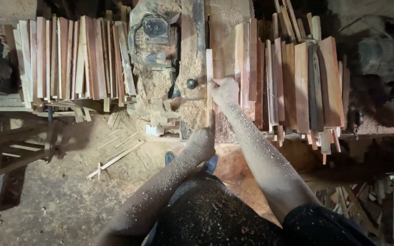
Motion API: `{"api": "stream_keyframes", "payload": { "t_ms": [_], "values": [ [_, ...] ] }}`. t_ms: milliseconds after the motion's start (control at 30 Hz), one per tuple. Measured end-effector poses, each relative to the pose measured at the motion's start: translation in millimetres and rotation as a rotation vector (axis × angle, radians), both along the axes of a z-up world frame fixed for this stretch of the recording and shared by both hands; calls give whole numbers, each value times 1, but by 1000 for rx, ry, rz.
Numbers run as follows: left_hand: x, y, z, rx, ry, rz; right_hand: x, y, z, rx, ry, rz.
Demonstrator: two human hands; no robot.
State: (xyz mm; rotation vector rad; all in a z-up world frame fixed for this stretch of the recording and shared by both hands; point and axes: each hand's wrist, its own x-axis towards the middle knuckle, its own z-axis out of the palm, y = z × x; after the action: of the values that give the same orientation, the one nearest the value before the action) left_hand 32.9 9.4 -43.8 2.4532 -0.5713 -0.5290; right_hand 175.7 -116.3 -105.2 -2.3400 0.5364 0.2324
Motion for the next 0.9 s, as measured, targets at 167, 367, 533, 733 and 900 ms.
{"api": "stream_keyframes", "payload": {
  "t_ms": [167, 367, 533, 733, 900],
  "values": [
    [14, 2, 58, 52, 280, 72, 13, 3, 3, -14, -27, 39],
    [41, 0, -10, 82, 78, 46, 51, -8, -36, -48, -106, 38],
    [53, -1, 28, 43, 247, 43, 39, 4, -12, -91, -225, 56],
    [66, -10, -54, 23, -76, 58, -26, 5, 43, -51, -197, 126],
    [92, -23, -78, 80, -136, 31, 20, -15, -27, -48, -242, 62]
  ]
}}
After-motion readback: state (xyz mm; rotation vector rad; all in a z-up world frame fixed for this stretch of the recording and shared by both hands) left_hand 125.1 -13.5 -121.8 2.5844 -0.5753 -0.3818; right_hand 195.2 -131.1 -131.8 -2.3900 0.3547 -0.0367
